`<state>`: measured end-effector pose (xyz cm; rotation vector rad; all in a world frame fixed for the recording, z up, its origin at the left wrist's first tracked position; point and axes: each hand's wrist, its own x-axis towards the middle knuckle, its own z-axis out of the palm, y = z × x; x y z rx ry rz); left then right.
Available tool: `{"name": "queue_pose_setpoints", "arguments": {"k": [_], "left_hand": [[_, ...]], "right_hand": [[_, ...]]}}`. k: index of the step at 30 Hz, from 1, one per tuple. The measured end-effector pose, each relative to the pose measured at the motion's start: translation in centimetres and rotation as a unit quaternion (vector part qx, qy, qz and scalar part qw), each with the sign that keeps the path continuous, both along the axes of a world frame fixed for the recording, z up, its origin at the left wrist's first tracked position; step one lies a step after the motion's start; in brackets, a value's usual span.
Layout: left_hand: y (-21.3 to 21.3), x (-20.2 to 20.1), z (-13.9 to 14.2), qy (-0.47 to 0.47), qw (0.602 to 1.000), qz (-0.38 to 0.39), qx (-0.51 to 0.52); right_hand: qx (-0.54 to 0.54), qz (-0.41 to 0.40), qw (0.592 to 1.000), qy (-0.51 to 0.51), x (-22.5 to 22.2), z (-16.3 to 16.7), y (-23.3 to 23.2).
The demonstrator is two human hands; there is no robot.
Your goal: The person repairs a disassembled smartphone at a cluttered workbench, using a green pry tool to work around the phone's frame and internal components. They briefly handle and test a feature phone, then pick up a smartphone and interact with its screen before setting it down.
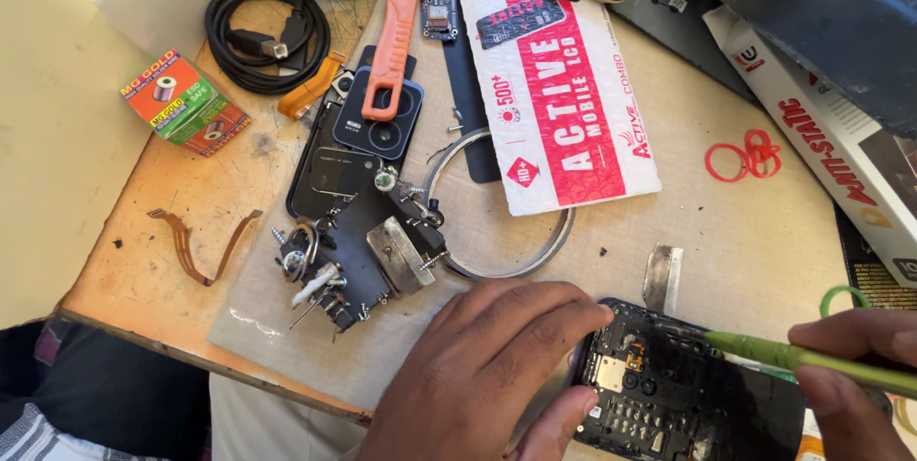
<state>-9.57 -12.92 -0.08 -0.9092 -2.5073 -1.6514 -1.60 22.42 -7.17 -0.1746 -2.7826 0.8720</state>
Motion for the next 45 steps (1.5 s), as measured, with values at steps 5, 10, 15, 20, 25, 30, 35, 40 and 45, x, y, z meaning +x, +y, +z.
{"name": "queue_pose_setpoints", "arguments": {"k": [5, 10, 15, 20, 25, 30, 35, 40, 45], "left_hand": [[-0.1, 0.0, -0.1, 0.006, 1.0, 0.001, 0.004], [-0.1, 0.1, -0.3, 0.013, 1.0, -0.002, 0.005], [-0.1, 0.1, 0.2, 0.02, 1.0, 0.005, -0.004], [-0.3, 0.8, 0.1, -0.002, 0.999, 0.017, 0.046], [-2.8, 1.1, 0.9, -0.26, 0.859, -0.031, 0.439], [-6.3, 2.7, 4.3, -0.123, 0.651, -0.136, 0.736], [-7.5, 5.1, 3.9, -0.038, 0.624, -0.112, 0.772], [-9.5, 7.1, 6.6, 0.07, 0.657, -0.031, 0.75], [-18.2, 11.1, 14.5, 0.492, 0.815, 0.273, 0.139]], "right_hand": [[-0.038, -0.02, 0.998, 0.034, -0.6, 0.6, -2.1], [0.014, -0.015, 1.0, 0.021, -1.3, 1.7, -3.0], [0.005, -0.025, 0.999, 0.036, -3.1, 4.3, -6.7], [0.025, 0.035, 0.999, -0.014, -4.5, 7.9, -8.7], [-0.048, 0.157, 0.979, 0.123, -6.1, 9.2, -10.6], [0.032, 0.115, 0.991, 0.06, -12.3, 4.5, -10.0], [-0.019, 0.217, 0.962, 0.165, -14.5, 2.3, -6.9], [-0.02, 0.198, 0.967, 0.159, -14.6, 4.5, -9.4], [0.063, 0.223, 0.956, 0.177, -13.2, 8.5, -10.4]]}}
